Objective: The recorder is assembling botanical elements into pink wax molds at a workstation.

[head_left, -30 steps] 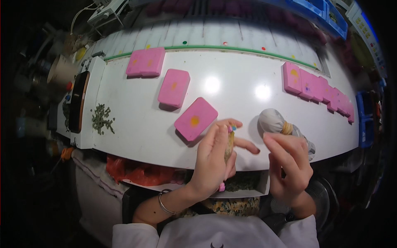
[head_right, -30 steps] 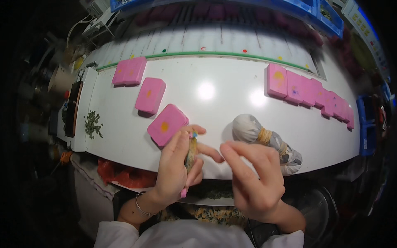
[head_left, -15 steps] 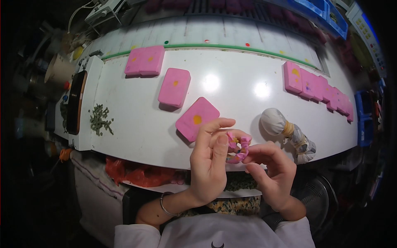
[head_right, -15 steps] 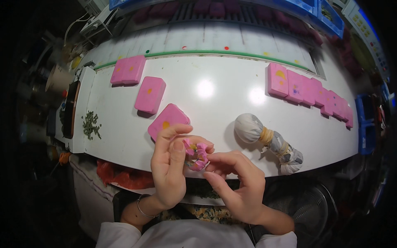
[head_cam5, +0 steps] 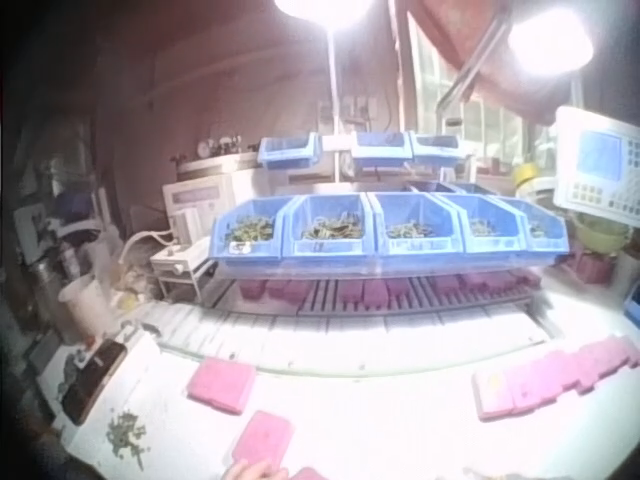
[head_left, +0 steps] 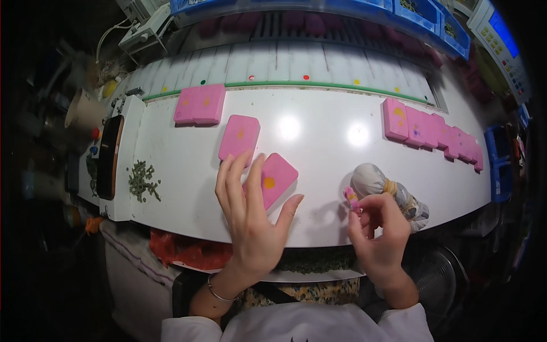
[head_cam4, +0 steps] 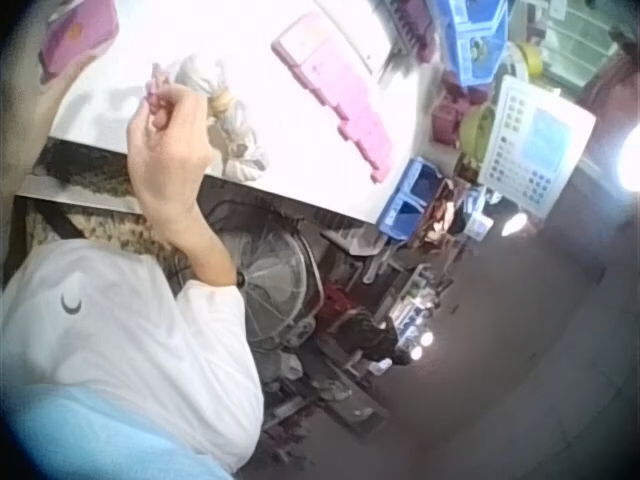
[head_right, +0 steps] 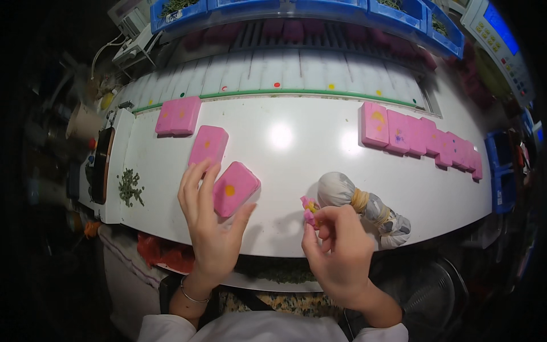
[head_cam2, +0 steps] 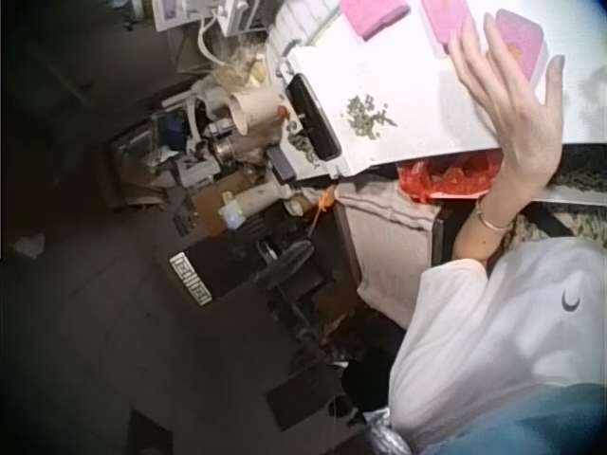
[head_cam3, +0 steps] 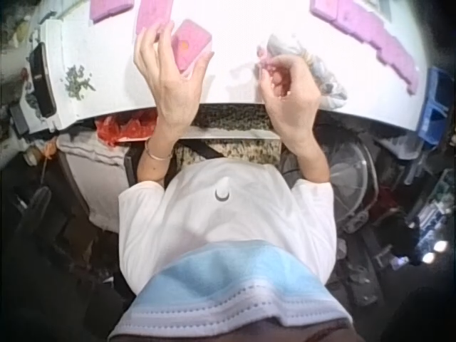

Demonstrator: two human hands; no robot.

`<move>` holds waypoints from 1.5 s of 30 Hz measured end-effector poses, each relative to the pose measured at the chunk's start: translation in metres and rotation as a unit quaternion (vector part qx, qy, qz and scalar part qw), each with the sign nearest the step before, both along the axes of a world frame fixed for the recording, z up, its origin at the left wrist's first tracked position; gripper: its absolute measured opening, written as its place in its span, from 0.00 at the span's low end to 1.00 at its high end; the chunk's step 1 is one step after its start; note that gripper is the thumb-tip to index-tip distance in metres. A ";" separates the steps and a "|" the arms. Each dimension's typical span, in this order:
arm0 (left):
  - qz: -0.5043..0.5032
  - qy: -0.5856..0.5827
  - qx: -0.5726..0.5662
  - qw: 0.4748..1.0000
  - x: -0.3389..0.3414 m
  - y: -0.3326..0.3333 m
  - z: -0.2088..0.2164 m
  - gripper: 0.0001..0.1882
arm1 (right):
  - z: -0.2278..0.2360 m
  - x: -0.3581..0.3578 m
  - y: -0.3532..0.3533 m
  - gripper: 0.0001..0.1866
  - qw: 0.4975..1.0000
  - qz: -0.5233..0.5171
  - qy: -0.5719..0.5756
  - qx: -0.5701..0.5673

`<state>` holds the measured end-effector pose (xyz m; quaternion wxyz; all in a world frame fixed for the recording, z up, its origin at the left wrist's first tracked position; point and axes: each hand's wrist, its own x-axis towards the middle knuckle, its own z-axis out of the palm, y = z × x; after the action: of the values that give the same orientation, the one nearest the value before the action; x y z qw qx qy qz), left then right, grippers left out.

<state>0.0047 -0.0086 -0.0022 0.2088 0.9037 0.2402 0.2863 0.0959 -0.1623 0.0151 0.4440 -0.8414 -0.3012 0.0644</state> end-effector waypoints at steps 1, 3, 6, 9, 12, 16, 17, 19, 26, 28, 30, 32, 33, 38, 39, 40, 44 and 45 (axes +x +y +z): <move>0.000 -0.003 0.004 1.000 0.000 0.000 -0.003 0.34 | -0.004 -0.001 0.001 0.10 1.000 0.000 -0.003 0.004; 0.037 0.066 -0.015 0.997 0.001 0.000 -0.006 0.35 | -0.010 -0.004 0.004 0.12 0.994 0.067 -0.077 -0.043; 0.040 0.070 -0.034 0.996 -0.001 0.007 -0.010 0.35 | -0.010 -0.009 0.007 0.17 0.994 0.105 -0.013 -0.004; 0.024 0.035 -0.061 0.997 -0.007 0.009 -0.009 0.34 | 0.001 -0.006 0.011 0.23 0.991 0.131 0.004 0.032; -0.082 -0.062 -0.172 0.980 -0.015 0.011 -0.004 0.32 | 0.005 -0.003 0.022 0.28 0.966 0.208 -0.124 0.092; -0.126 -0.201 -0.389 0.890 -0.023 0.005 -0.008 0.34 | 0.001 -0.018 0.021 0.20 0.932 0.286 -0.194 0.107; -0.134 -0.241 -0.477 0.835 -0.022 0.003 -0.004 0.33 | -0.004 -0.027 0.019 0.18 0.925 0.317 -0.174 0.112; -0.129 -0.314 -0.630 0.698 -0.019 0.005 -0.005 0.31 | -0.014 -0.044 0.021 0.18 0.909 0.355 -0.180 0.122; -0.029 -0.293 -0.701 0.649 -0.027 0.009 0.001 0.34 | 0.003 -0.012 0.010 0.20 0.936 0.321 -0.111 0.097; -0.032 -0.267 -0.703 0.659 -0.027 0.010 -0.002 0.35 | 0.006 0.007 0.017 0.21 0.941 0.262 -0.212 0.019; -0.035 -0.252 -0.690 0.678 -0.025 0.006 -0.003 0.35 | -0.006 0.017 0.026 0.21 0.941 0.217 -0.247 -0.082; -0.061 -0.225 -0.665 0.710 -0.026 0.005 -0.008 0.34 | -0.008 0.014 0.027 0.19 0.939 0.227 -0.238 -0.099; -0.059 -0.227 -0.664 0.710 -0.025 0.004 -0.007 0.34 | -0.009 0.012 0.027 0.18 0.938 0.235 -0.226 -0.118; -0.049 -0.191 -0.655 0.729 -0.019 0.002 -0.007 0.34 | 0.003 0.018 0.022 0.12 0.970 0.207 -0.096 -0.086; -0.053 -0.189 -0.662 0.723 -0.017 0.001 -0.007 0.33 | 0.010 0.019 0.020 0.11 0.979 0.191 -0.036 -0.064; -0.053 -0.188 -0.664 0.722 -0.014 0.000 -0.005 0.33 | 0.020 0.020 0.021 0.10 0.984 0.177 0.002 -0.032; -0.046 -0.148 -0.652 0.743 -0.004 -0.009 0.000 0.35 | 0.023 0.017 0.031 0.10 0.956 0.180 0.158 0.167; -0.056 -0.138 -0.637 0.757 -0.003 -0.009 0.000 0.35 | 0.020 0.015 0.036 0.10 0.956 0.180 0.158 0.167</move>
<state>0.0017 -0.0181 -0.0020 0.7827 0.5247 0.2842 0.1771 0.1113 -0.1259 0.0354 0.6015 -0.6661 -0.3799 0.2241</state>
